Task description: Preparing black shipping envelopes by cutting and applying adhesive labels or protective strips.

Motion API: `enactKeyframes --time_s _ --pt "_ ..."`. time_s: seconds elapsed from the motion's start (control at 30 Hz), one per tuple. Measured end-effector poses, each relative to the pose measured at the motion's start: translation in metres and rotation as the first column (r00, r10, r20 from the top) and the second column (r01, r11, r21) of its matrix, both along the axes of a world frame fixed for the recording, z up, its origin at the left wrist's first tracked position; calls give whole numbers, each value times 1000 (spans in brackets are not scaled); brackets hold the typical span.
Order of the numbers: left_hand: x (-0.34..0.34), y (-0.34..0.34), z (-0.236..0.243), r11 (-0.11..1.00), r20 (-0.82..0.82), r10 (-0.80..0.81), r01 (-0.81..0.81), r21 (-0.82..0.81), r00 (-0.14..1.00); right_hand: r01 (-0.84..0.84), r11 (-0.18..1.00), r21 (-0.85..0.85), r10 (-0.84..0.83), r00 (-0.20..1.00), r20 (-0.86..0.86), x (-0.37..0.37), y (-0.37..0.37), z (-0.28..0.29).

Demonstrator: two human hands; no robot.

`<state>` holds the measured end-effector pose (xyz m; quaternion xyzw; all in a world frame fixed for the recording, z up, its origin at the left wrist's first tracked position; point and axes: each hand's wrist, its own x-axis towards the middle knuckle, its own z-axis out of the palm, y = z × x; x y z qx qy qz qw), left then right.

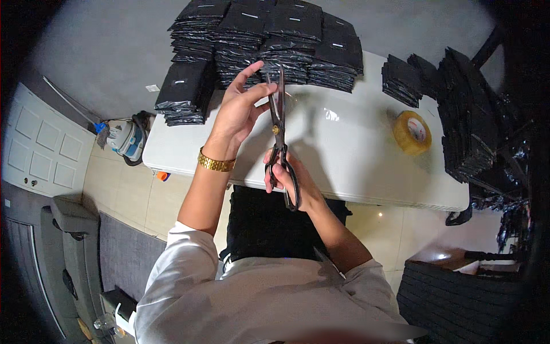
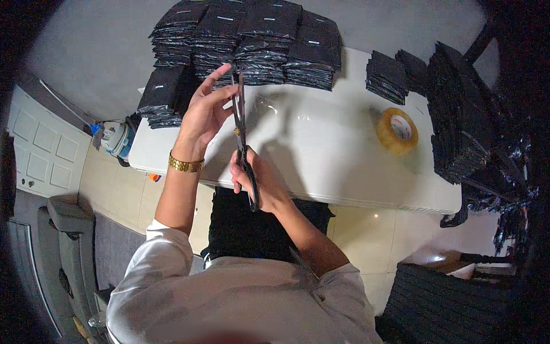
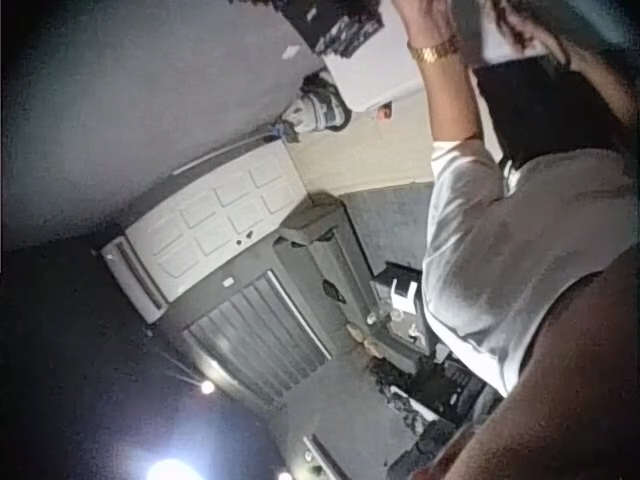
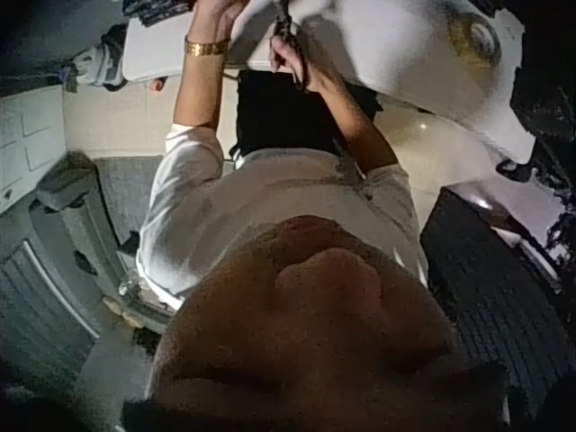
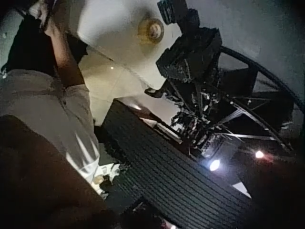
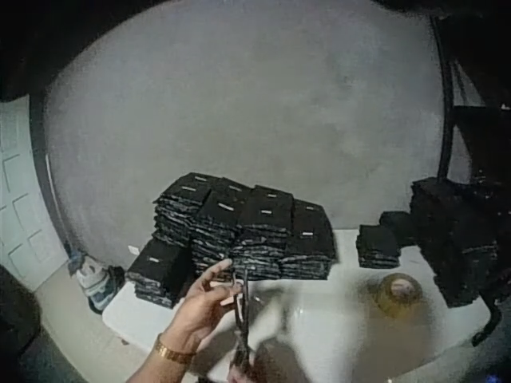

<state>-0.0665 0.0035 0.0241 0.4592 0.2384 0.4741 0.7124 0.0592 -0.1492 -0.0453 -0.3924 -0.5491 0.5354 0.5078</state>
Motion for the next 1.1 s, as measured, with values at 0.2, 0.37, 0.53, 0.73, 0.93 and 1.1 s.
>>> enactKeyframes --time_s 0.2,0.37,0.53,0.73,0.93,1.1 --pt "-4 15 0 997 -116 -58 64 47 992 27 998 -52 -21 992 128 8 -5 3" --pt "-8 34 -1 988 -202 -114 133 83 973 -51 996 -70 57 995 88 18 -5 -3" --pt "-12 42 6 958 -290 -191 243 153 938 -85 984 -160 102 990 98 22 -5 2" --pt "-15 55 16 909 -351 -263 353 222 899 -110 977 -184 114 993 10 24 -8 4" --pt "-12 57 14 881 -432 -221 369 296 875 -106 960 -260 94 994 -58 25 -11 3" --pt "-11 43 18 908 -468 -133 296 295 874 -99 966 -241 96 995 -24 27 -11 1"
